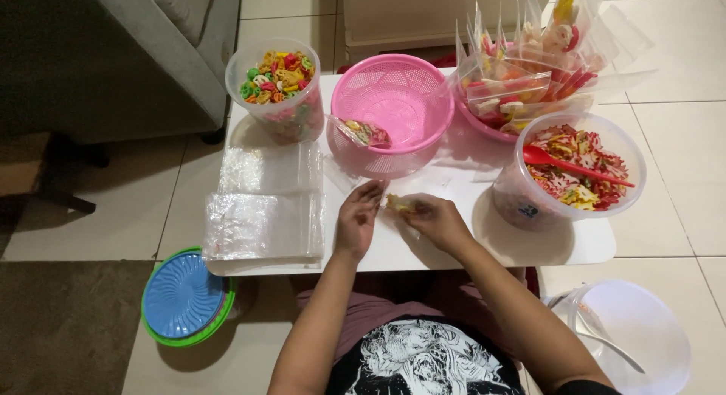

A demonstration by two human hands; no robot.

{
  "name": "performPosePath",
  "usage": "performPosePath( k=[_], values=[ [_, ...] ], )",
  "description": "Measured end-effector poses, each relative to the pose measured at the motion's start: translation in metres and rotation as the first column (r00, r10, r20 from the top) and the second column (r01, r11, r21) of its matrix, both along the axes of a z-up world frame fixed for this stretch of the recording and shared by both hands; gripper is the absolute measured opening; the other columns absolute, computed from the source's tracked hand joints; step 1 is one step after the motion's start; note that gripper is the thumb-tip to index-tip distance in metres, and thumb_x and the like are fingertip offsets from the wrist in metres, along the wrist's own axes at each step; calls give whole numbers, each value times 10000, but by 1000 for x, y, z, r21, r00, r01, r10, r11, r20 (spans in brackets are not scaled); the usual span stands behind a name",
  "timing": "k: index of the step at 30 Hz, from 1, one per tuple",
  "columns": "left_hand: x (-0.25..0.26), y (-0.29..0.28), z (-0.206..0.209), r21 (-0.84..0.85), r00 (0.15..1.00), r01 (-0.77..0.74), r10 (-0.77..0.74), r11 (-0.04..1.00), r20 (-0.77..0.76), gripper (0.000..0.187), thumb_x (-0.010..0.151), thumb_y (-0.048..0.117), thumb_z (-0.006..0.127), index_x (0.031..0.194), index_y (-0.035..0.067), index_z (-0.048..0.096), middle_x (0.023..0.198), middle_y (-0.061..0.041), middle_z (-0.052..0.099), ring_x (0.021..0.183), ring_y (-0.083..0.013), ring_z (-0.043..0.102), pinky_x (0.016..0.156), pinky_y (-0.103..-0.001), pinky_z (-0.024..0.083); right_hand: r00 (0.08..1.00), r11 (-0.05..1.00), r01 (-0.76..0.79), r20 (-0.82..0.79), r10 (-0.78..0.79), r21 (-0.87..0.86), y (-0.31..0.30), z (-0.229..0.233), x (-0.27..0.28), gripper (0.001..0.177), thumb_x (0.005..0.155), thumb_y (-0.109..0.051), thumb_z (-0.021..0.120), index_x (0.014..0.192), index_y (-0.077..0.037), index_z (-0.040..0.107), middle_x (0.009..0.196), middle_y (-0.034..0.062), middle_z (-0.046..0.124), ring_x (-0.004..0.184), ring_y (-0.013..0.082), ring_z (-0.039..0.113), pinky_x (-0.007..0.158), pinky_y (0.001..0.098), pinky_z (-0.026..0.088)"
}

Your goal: Packaging snack mixes into small plastic bags using a spoon and manual placement.

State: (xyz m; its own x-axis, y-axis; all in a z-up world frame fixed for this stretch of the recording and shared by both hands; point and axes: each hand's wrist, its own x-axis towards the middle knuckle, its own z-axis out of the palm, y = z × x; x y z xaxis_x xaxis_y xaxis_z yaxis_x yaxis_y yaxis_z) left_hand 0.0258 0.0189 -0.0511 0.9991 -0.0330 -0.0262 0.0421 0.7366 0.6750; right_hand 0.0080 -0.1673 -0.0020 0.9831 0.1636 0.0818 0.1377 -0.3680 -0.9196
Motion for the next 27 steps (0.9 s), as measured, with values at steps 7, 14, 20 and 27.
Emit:
performPosePath(
  k=[7,14,20,27],
  values=[
    [-9,-12,13,235,988,-125,100,964,114,563,731,-135,569,1276,-43,674,1120,-133,742,1042,-173,691,938,-273,557,991,996,84,108,-81,-23,-2,-8,6,368,805,-199,877,1155,-133,781,992,146,785,920,325,752,870,404,599],
    [-13,-10,5,297,981,-172,134,939,141,626,709,-108,511,1314,-40,660,1210,-148,727,1133,-171,663,981,-271,527,1000,995,-13,-14,11,-101,-12,-5,-1,287,799,-129,821,1083,-89,808,949,188,793,933,388,747,882,477,582],
    [-11,-10,6,321,979,-166,117,932,167,616,753,-113,516,1351,-29,638,1237,-130,713,1196,-184,651,1011,-295,525,995,994,86,60,-82,-73,1,2,6,273,812,-203,847,1083,-199,812,936,90,778,905,250,723,855,375,582],
    [-16,-21,2,575,919,-226,-24,786,394,661,844,0,741,1448,-56,479,1305,-202,656,1303,-302,588,1137,-415,432,999,977,-36,-44,27,-210,-10,-12,11,317,794,-157,826,1106,-109,793,1003,147,768,968,346,727,886,441,578]
  ],
)
